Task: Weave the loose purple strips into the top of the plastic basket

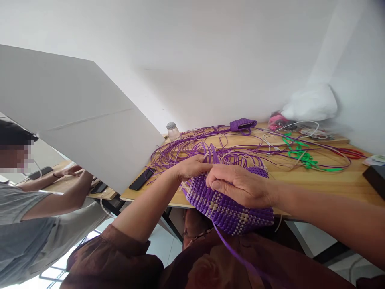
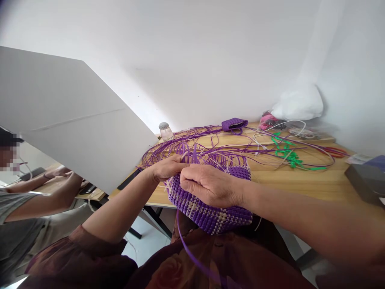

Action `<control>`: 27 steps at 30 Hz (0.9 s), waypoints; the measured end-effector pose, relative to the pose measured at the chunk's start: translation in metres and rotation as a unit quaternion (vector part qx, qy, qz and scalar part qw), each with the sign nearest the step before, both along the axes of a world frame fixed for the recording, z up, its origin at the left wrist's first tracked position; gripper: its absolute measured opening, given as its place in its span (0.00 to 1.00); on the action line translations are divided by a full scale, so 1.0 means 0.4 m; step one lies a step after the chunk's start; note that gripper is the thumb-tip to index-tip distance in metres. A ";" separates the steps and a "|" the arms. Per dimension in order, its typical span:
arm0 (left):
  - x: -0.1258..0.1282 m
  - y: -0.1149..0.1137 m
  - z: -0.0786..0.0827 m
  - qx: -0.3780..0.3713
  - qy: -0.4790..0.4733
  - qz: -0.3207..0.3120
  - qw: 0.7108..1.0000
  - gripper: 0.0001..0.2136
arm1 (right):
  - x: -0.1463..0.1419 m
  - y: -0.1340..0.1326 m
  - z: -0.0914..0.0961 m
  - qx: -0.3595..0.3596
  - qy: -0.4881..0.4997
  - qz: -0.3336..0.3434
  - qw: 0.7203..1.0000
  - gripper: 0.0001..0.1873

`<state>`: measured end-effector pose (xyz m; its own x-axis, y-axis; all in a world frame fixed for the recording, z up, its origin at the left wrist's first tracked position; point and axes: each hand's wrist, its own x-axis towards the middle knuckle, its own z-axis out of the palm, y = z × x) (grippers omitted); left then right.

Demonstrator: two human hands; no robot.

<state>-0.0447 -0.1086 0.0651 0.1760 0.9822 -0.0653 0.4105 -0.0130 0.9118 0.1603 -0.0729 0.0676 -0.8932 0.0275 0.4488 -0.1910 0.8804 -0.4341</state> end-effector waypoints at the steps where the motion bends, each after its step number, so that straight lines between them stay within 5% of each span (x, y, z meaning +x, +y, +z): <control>1: 0.000 0.001 -0.003 0.004 -0.006 -0.006 1.000 0.13 | -0.001 0.005 0.002 -0.008 -0.024 -0.001 1.000 0.13; 5: -0.002 0.004 -0.019 0.017 -0.018 -0.036 0.999 0.14 | 0.024 0.055 -0.028 -0.031 -0.036 -0.055 0.997 0.09; 13: 0.013 -0.009 -0.024 0.013 -0.034 0.034 0.999 0.17 | 0.048 0.093 -0.078 0.044 -0.026 -0.176 0.983 0.09; 18: 0.002 -0.012 -0.024 -0.032 -0.094 0.006 0.995 0.14 | 0.025 0.066 -0.068 0.208 0.078 -0.149 0.963 0.09; 22: 0.006 -0.010 -0.023 -0.053 -0.115 0.051 0.991 0.08 | -0.001 0.043 -0.050 0.254 0.070 -0.080 0.961 0.12; 24: 0.009 -0.007 -0.024 -0.044 -0.116 0.053 0.991 0.06 | -0.014 0.031 -0.039 0.223 0.059 -0.012 0.973 0.05; 27: 0.005 -0.003 -0.032 -0.023 -0.096 0.022 0.995 0.07 | -0.020 0.034 -0.023 0.034 0.056 0.022 0.998 0.07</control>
